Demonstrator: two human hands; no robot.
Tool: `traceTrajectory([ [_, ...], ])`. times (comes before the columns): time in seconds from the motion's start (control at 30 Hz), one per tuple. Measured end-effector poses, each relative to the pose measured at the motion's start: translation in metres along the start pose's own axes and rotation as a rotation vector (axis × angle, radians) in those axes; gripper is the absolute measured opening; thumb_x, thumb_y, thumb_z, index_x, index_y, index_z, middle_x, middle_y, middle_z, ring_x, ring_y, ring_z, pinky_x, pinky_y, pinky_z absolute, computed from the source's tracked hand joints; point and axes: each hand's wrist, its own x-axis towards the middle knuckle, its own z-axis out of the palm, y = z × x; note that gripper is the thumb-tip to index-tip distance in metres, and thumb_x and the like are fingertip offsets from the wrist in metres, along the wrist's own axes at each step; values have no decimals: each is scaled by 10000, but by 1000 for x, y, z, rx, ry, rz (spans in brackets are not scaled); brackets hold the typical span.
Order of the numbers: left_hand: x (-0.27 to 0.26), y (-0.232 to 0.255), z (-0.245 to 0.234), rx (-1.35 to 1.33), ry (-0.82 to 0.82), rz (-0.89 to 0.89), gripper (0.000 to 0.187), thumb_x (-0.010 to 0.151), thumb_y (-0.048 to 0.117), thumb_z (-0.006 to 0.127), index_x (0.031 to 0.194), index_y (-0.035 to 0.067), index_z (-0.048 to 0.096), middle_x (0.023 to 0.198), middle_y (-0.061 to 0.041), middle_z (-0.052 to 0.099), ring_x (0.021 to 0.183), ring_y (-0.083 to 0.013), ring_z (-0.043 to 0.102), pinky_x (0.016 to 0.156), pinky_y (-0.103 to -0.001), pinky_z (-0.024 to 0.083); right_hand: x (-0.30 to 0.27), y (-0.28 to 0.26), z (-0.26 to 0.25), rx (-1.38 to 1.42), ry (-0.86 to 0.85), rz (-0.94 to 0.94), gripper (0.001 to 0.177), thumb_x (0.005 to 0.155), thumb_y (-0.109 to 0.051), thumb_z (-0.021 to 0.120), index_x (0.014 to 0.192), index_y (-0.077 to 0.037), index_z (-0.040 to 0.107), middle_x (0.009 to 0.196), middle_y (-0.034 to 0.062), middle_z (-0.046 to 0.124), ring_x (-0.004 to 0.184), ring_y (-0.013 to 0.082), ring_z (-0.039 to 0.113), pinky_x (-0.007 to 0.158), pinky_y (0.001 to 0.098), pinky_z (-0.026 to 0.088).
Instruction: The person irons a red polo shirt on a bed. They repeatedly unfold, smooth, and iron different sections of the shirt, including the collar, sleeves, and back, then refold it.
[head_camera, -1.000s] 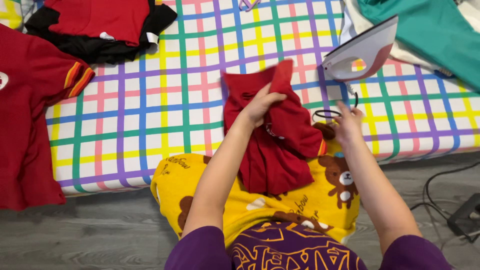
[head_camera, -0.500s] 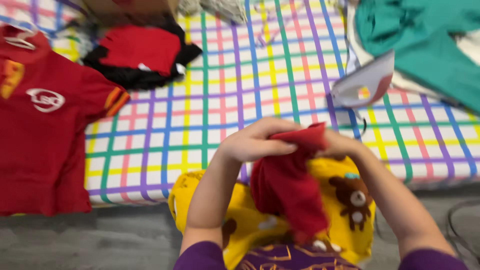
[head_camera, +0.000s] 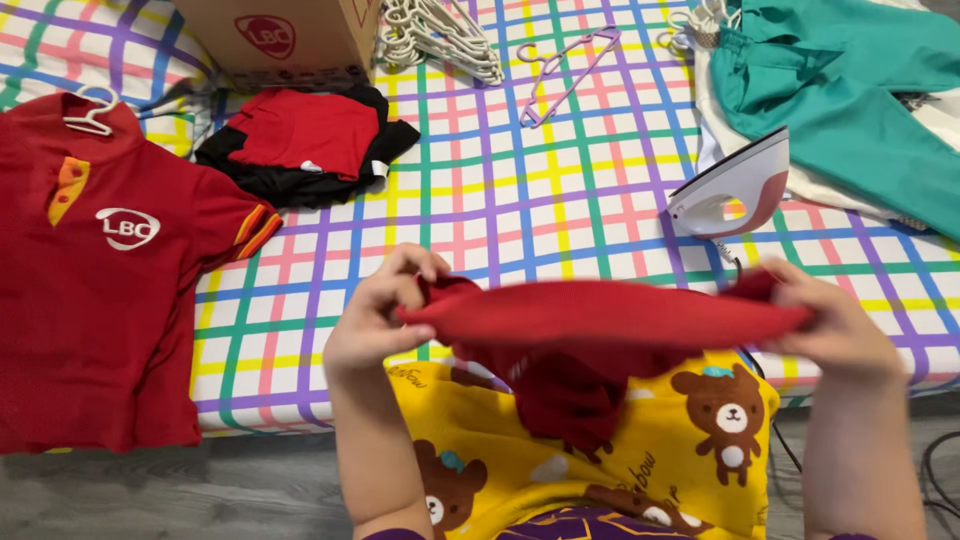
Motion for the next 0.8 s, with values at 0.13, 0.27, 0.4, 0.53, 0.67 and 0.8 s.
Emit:
traceTrajectory([
  [0.13,-16,7,1,-5,-3,79,280,823,95,805,798,106,526,1359,-77,443,1430,-315,480,1153,-453,426,-29,-42,-7,-18,-92,-103,274,684,-101,933,842,-57,713,1138,150,705,901,224,761,748,335,602],
  [0.27,-28,-54,-18,-165,212,-220,298,905,24,742,842,136,472,1294,-72,478,1252,-286,615,1121,-461,512,-16,-6,4,-275,305,255,304,746,-10,908,961,18,696,835,138,703,692,175,708,632,335,548],
  [0.4,-9,-198,-49,-65,599,-496,137,985,33,666,1026,80,543,978,-9,572,900,-122,595,766,-296,550,59,114,16,-72,471,339,311,841,-64,818,1118,-31,680,1033,12,730,921,91,687,812,263,572],
  [0.53,-8,-316,-62,301,689,-364,213,994,48,689,1139,57,533,972,-24,599,849,-106,574,704,-274,486,109,221,28,-349,543,413,335,846,-126,880,1034,-34,618,935,34,692,854,109,644,757,283,553],
  [0.67,-18,-355,-74,612,844,-524,253,1022,85,702,1227,27,567,936,-119,589,785,-203,523,675,-304,458,134,281,29,-470,592,408,430,840,-171,905,1129,-32,619,934,55,667,857,150,635,753,301,540],
  [0.8,-13,-351,-64,860,820,-421,440,928,83,679,1324,7,504,1162,-182,612,1034,-304,630,866,-370,553,140,301,35,-795,533,383,667,771,-154,918,1322,8,578,1086,197,573,939,264,586,744,347,522],
])
